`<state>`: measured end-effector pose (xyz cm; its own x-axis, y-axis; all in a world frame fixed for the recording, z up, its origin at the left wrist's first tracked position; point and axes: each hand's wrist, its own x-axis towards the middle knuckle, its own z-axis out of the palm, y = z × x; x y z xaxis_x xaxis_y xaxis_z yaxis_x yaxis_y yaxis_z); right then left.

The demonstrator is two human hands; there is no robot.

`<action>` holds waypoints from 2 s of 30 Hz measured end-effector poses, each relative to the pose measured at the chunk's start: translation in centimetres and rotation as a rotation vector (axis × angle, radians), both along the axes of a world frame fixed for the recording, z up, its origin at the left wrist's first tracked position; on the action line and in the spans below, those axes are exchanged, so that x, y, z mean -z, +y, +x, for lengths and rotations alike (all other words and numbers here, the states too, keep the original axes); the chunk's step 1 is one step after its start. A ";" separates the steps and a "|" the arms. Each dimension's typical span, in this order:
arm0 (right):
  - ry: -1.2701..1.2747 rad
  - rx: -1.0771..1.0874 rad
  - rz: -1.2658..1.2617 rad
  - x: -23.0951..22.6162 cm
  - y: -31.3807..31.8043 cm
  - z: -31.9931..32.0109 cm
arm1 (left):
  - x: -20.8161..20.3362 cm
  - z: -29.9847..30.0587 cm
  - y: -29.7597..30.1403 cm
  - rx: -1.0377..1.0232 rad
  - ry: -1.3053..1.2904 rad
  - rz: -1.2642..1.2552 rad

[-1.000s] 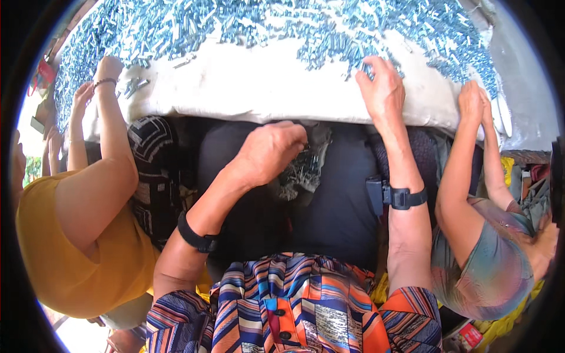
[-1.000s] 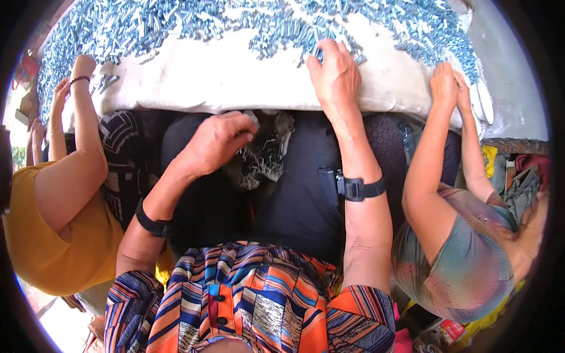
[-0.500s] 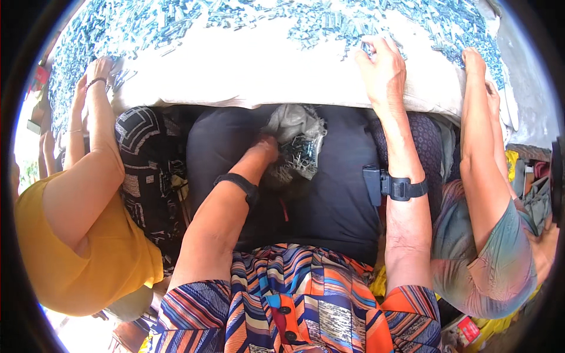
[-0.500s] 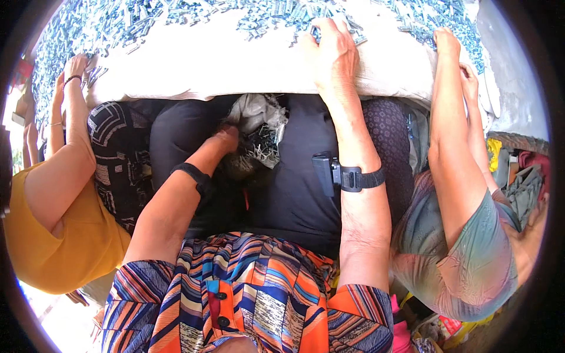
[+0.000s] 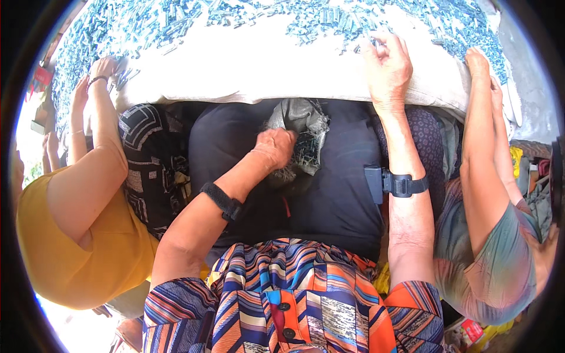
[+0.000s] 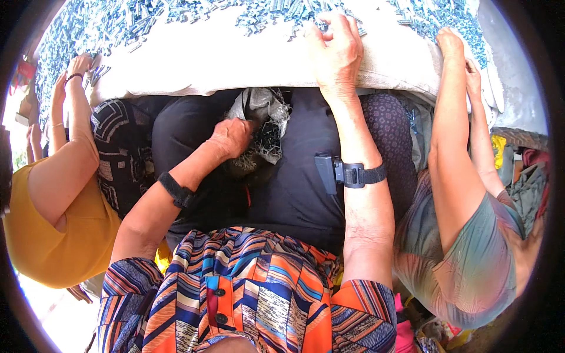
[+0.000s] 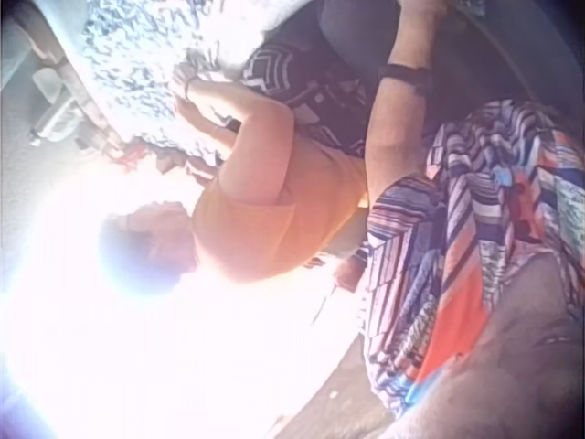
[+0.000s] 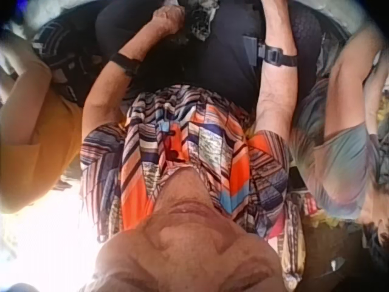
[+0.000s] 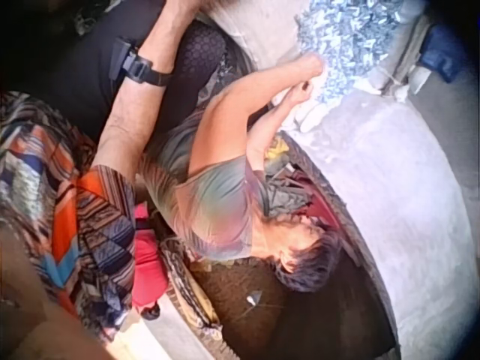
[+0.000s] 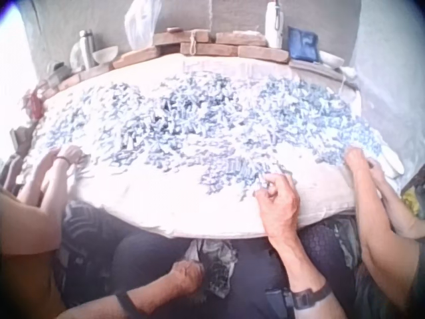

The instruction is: Sorting and inspecting small metal screws from a large pile on a table.

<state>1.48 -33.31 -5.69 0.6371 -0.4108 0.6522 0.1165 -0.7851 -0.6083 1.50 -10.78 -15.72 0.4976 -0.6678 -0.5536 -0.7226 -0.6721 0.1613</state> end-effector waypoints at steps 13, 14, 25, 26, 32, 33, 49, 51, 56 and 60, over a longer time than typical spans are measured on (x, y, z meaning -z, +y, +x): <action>0.087 -0.006 0.142 -0.4 1.2 -3.5 | 1.3 -3.3 0.5 0.401 0.831 -0.057; 0.104 -0.006 0.173 -0.3 1.4 -3.8 | 1.9 -3.7 0.8 0.402 0.817 -0.059; 0.223 -0.052 0.264 -1.4 1.7 -2.7 | -5.4 -4.5 0.5 0.295 0.304 0.042; 0.229 -0.074 0.253 -1.7 1.8 -2.4 | -6.2 -4.3 0.8 0.283 0.194 -0.190; 0.348 -0.091 -0.110 -2.4 2.7 0.0 | -12.9 2.3 2.7 -0.128 0.066 -0.863; 0.341 -0.098 -0.107 -2.3 2.9 0.3 | -13.3 3.6 3.1 -0.207 -0.004 -0.890; 0.265 -0.020 -0.357 -3.2 1.3 5.0 | -11.7 11.9 -3.3 -0.378 -0.436 -0.852; 0.319 -0.037 -0.379 -3.3 1.1 6.1 | -11.7 12.0 -3.5 -0.379 -0.422 -0.840; 0.469 -0.050 -0.483 -3.5 1.9 7.1 | -11.1 12.7 -3.2 -0.403 -0.415 -0.880; 0.393 -0.065 -0.436 -2.9 2.0 6.8 | -11.1 13.0 -3.4 -0.399 -0.431 -0.895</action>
<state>8.30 -31.27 -2.82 0.8802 -0.1094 0.4617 0.0043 -0.9712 -0.2384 14.52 -14.18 -4.64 0.8065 -0.4898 0.3312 -0.5903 -0.6362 0.4967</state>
